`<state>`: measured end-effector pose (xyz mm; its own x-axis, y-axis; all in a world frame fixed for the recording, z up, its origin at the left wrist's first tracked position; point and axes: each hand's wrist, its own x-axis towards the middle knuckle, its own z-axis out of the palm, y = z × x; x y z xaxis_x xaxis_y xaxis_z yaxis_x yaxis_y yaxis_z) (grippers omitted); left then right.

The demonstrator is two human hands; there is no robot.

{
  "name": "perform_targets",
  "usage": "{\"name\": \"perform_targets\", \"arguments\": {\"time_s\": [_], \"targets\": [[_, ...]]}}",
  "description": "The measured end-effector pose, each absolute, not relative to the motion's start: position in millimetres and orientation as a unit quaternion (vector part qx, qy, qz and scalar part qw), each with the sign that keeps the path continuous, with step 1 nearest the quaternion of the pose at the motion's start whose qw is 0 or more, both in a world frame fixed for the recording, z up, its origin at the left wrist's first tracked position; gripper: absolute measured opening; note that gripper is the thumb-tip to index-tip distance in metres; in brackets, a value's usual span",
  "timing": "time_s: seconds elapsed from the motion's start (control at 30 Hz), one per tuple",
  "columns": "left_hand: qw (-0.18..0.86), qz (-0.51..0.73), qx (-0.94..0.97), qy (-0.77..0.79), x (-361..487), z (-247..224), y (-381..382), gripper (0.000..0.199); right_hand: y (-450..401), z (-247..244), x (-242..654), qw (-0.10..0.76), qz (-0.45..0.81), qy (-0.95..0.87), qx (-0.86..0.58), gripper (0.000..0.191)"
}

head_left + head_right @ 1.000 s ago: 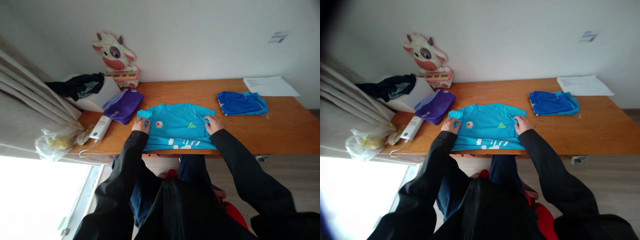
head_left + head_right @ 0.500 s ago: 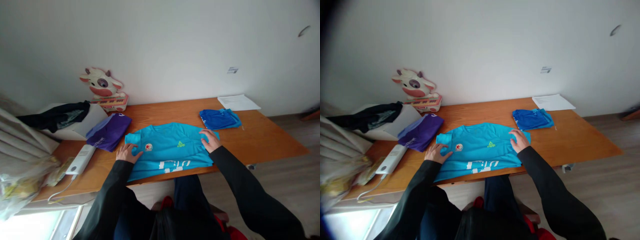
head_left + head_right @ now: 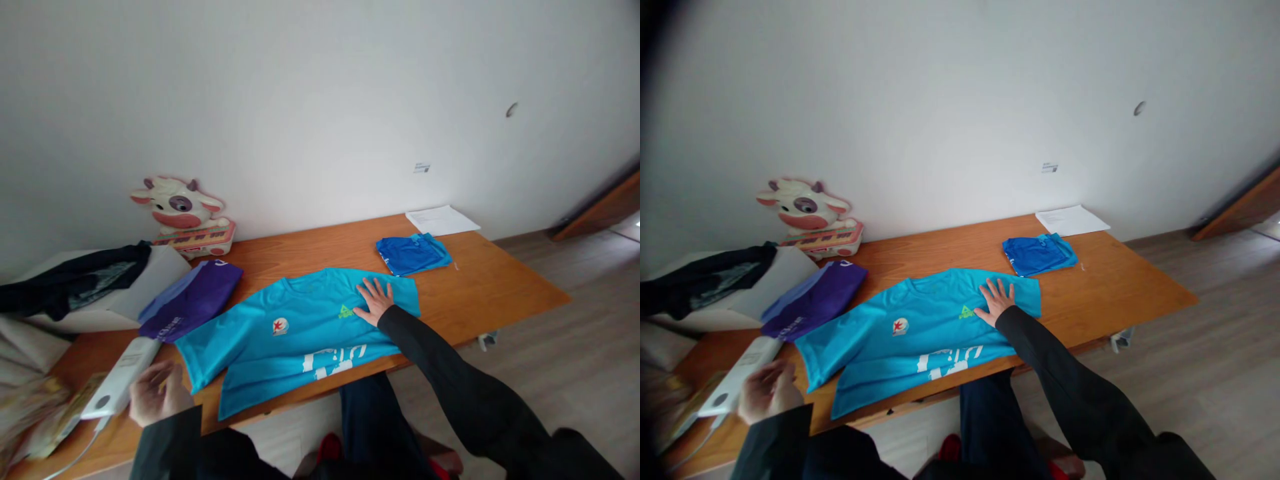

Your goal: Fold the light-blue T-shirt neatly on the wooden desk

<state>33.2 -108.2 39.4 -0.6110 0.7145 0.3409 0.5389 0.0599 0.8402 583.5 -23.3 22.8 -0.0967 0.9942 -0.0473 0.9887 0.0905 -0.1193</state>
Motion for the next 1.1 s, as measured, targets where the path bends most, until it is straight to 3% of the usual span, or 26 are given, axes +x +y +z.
{"name": "perform_targets", "arguments": {"time_s": [0.03,0.1,0.17,0.33,0.6,0.73,0.93,1.1], "targets": [[0.087,0.559,0.412,0.714,47.2,43.3,-102.6,0.040,-21.0,27.1,579.9,0.029,0.057,-0.743,-0.667,0.089],[0.152,0.478,0.542,0.674,80.8,51.2,-86.6,0.044,-16.9,33.0,570.3,0.050,0.054,-0.747,-0.661,0.089],[0.142,0.354,0.653,0.654,113.7,55.3,-69.2,0.054,-14.1,33.2,561.2,0.058,0.062,-0.742,-0.664,0.088],[0.106,0.108,0.651,0.744,165.6,50.4,-39.7,0.092,-0.1,23.2,562.9,0.006,0.073,-0.727,-0.682,0.091],[0.117,0.091,0.650,0.745,183.0,49.2,-11.2,0.100,36.7,31.7,586.0,-0.021,0.092,-0.728,-0.679,0.093],[0.108,0.092,0.653,0.744,179.4,42.5,-16.8,0.096,26.8,23.0,588.3,-0.012,0.072,-0.726,-0.683,0.092],[0.113,0.082,0.655,0.743,173.8,43.2,-25.8,0.107,16.1,16.9,599.4,0.041,0.041,-0.693,-0.718,0.092],[0.115,0.084,0.653,0.743,174.8,46.2,-19.3,0.108,21.9,15.5,605.8,0.032,0.067,-0.676,-0.733,0.100]]}}
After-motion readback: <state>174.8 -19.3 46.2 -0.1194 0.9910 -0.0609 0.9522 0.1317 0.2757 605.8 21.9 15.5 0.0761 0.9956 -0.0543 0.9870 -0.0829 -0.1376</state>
